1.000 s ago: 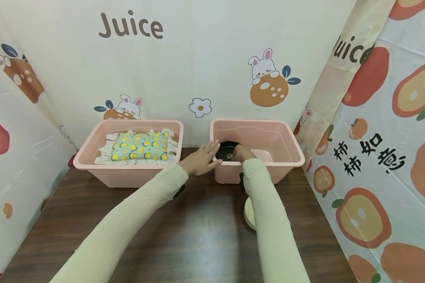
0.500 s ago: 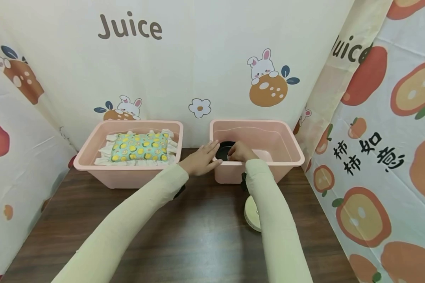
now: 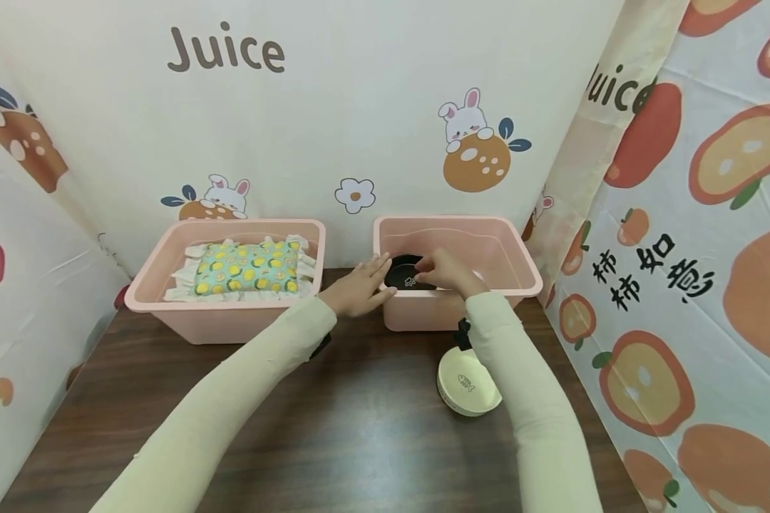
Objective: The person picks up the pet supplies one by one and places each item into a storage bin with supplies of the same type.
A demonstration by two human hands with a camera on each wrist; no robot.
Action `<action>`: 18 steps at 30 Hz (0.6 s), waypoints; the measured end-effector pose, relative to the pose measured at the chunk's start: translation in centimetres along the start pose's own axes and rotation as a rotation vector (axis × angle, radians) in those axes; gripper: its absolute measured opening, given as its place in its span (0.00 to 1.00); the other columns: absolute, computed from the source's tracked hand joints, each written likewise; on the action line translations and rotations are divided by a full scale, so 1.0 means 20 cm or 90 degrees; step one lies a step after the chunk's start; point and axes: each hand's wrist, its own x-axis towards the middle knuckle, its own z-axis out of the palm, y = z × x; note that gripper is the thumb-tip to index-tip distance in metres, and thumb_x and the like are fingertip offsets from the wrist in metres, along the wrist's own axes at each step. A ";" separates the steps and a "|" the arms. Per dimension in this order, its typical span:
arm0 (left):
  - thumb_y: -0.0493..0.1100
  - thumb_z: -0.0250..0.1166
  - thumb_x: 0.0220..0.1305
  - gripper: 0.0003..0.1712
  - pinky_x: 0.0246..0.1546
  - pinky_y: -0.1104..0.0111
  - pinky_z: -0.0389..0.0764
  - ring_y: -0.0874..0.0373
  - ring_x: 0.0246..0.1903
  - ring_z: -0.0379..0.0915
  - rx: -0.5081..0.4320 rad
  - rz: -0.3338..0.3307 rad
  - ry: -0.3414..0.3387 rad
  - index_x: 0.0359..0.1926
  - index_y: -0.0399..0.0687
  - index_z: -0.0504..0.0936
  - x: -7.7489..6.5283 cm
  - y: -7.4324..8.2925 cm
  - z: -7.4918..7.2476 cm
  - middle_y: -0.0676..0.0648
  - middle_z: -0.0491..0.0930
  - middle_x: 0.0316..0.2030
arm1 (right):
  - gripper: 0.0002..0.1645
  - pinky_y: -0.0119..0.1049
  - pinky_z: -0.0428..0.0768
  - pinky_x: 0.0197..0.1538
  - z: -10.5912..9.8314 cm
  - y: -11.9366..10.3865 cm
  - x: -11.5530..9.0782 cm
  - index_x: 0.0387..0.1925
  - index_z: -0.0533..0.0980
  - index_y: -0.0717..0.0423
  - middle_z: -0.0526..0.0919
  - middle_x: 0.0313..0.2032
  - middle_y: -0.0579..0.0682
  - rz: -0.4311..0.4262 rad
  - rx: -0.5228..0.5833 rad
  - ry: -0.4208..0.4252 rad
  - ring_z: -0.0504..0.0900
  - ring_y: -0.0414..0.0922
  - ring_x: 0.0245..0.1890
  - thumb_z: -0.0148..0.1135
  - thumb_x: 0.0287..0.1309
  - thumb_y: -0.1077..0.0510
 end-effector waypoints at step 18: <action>0.64 0.37 0.73 0.42 0.73 0.59 0.41 0.50 0.75 0.31 -0.001 0.009 0.002 0.75 0.41 0.44 -0.01 -0.01 -0.01 0.45 0.38 0.76 | 0.18 0.53 0.78 0.50 -0.04 0.08 -0.60 0.49 0.81 0.60 0.84 0.47 0.56 -0.125 -0.038 0.139 0.81 0.54 0.50 0.66 0.58 0.58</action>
